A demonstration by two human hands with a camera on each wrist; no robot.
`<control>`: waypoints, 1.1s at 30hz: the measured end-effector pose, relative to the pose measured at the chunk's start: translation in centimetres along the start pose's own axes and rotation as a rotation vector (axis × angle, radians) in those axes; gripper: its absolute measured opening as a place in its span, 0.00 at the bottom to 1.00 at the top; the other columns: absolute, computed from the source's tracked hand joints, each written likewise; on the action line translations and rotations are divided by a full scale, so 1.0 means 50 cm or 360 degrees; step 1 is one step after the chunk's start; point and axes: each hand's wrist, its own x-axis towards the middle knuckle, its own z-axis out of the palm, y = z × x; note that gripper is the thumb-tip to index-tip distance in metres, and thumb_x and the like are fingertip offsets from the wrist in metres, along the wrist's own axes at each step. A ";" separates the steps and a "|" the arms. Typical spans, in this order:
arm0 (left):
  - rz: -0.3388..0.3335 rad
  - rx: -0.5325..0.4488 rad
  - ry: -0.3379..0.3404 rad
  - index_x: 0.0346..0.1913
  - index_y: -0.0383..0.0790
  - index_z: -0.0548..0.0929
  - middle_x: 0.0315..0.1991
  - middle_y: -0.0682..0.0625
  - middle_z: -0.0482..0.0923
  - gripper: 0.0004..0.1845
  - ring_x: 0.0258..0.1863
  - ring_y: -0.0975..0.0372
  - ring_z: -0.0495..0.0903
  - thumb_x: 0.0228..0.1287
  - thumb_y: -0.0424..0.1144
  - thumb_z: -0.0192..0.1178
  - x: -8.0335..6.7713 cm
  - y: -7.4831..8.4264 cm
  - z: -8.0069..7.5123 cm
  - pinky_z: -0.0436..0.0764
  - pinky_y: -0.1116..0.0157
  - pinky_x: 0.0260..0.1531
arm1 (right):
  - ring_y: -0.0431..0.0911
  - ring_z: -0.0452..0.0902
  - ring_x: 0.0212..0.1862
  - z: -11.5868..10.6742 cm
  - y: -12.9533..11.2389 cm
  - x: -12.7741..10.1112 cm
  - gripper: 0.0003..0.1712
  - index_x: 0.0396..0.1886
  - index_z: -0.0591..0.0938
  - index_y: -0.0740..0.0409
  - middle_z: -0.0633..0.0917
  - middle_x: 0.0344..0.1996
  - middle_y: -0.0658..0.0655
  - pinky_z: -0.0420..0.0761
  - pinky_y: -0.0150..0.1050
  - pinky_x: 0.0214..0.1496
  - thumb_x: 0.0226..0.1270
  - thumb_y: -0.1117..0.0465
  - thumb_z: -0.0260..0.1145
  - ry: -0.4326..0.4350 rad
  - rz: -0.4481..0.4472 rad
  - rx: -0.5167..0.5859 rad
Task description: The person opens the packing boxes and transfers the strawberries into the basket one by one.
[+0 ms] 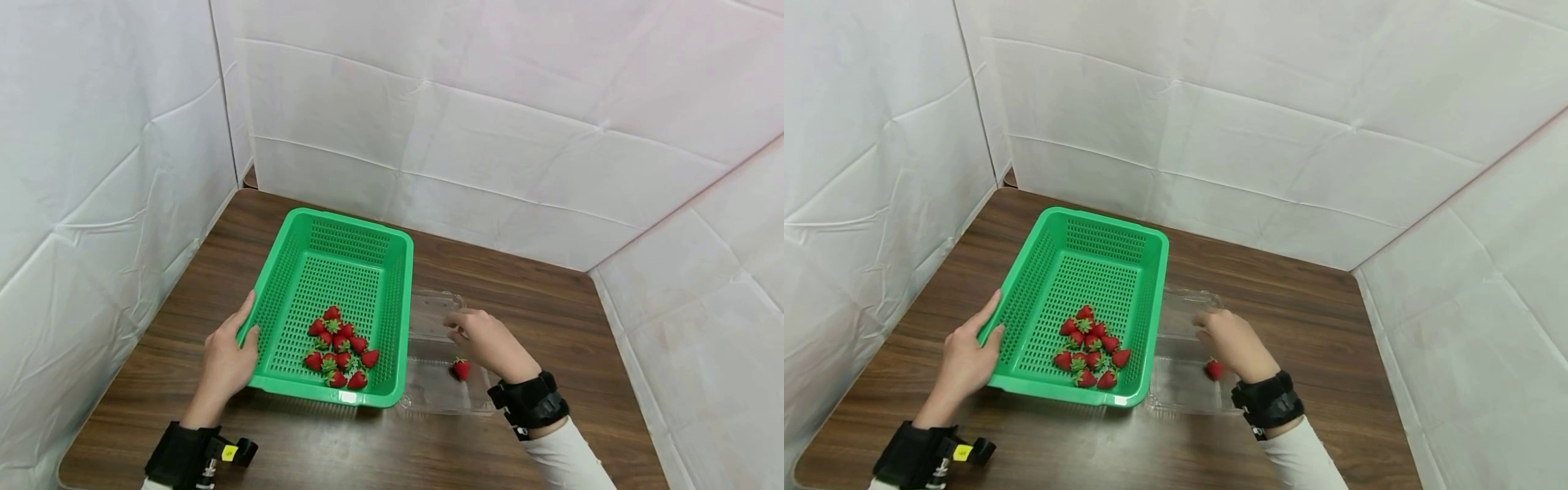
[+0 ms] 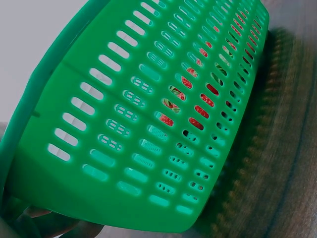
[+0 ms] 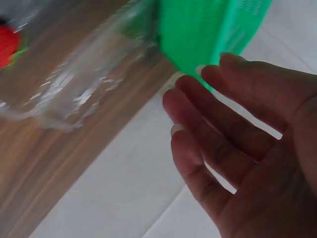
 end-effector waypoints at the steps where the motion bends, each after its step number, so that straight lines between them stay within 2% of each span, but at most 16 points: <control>1: 0.0001 0.0005 0.0004 0.76 0.51 0.56 0.71 0.32 0.62 0.33 0.63 0.37 0.69 0.72 0.30 0.49 0.000 0.000 0.000 0.72 0.39 0.52 | 0.48 0.83 0.43 0.004 0.007 -0.006 0.10 0.46 0.84 0.56 0.86 0.42 0.57 0.81 0.41 0.43 0.67 0.65 0.64 -0.0016 0.0020 -0.0013; 7: 0.0006 0.0022 0.0020 0.76 0.51 0.56 0.70 0.32 0.62 0.33 0.60 0.38 0.72 0.72 0.31 0.49 -0.002 0.000 0.000 0.74 0.45 0.45 | 0.50 0.85 0.41 0.024 0.030 -0.037 0.10 0.45 0.85 0.57 0.87 0.41 0.59 0.82 0.43 0.42 0.65 0.65 0.66 -0.0147 0.0135 -0.0054; 13: -0.0011 0.0004 0.0011 0.76 0.51 0.56 0.71 0.32 0.62 0.33 0.65 0.37 0.66 0.72 0.30 0.49 -0.001 0.000 -0.002 0.70 0.38 0.54 | 0.50 0.84 0.42 0.045 0.030 -0.046 0.17 0.52 0.83 0.61 0.86 0.47 0.63 0.81 0.42 0.40 0.64 0.66 0.66 -0.0287 0.0290 -0.0012; 15: -0.0014 0.0004 0.0007 0.76 0.51 0.56 0.71 0.32 0.61 0.33 0.65 0.37 0.67 0.72 0.30 0.49 -0.001 -0.001 -0.002 0.70 0.38 0.54 | 0.48 0.83 0.37 0.053 0.026 -0.045 0.17 0.53 0.83 0.61 0.86 0.44 0.62 0.79 0.40 0.35 0.65 0.65 0.66 -0.0305 0.0333 0.0009; 18: -0.0019 0.0004 0.0002 0.76 0.52 0.55 0.71 0.32 0.61 0.33 0.64 0.37 0.67 0.72 0.31 0.49 -0.001 -0.001 -0.001 0.71 0.38 0.54 | 0.44 0.77 0.27 0.063 0.021 -0.046 0.10 0.44 0.84 0.61 0.84 0.30 0.57 0.72 0.38 0.29 0.66 0.63 0.65 -0.0305 0.0361 0.0016; 22: -0.0008 0.0007 0.0009 0.76 0.51 0.56 0.71 0.32 0.62 0.33 0.64 0.37 0.68 0.72 0.30 0.49 -0.001 -0.002 0.000 0.73 0.40 0.51 | 0.40 0.67 0.17 0.077 0.020 -0.048 0.05 0.31 0.81 0.56 0.74 0.16 0.50 0.65 0.34 0.24 0.66 0.60 0.66 -0.0272 0.0370 0.0015; 27: 0.0008 0.0023 0.0023 0.76 0.52 0.56 0.70 0.33 0.62 0.33 0.62 0.38 0.70 0.72 0.30 0.49 -0.001 -0.002 0.001 0.72 0.49 0.43 | 0.41 0.64 0.16 0.089 0.021 -0.051 0.09 0.28 0.78 0.54 0.70 0.14 0.51 0.61 0.34 0.23 0.66 0.58 0.65 -0.0261 0.0399 0.0025; 33: 0.0017 0.0015 0.0027 0.76 0.52 0.56 0.70 0.33 0.63 0.33 0.62 0.38 0.70 0.72 0.30 0.49 -0.001 -0.002 0.002 0.74 0.44 0.47 | 0.41 0.60 0.16 0.100 0.023 -0.053 0.15 0.21 0.74 0.55 0.68 0.15 0.52 0.57 0.35 0.22 0.67 0.57 0.65 -0.0264 0.0466 0.0088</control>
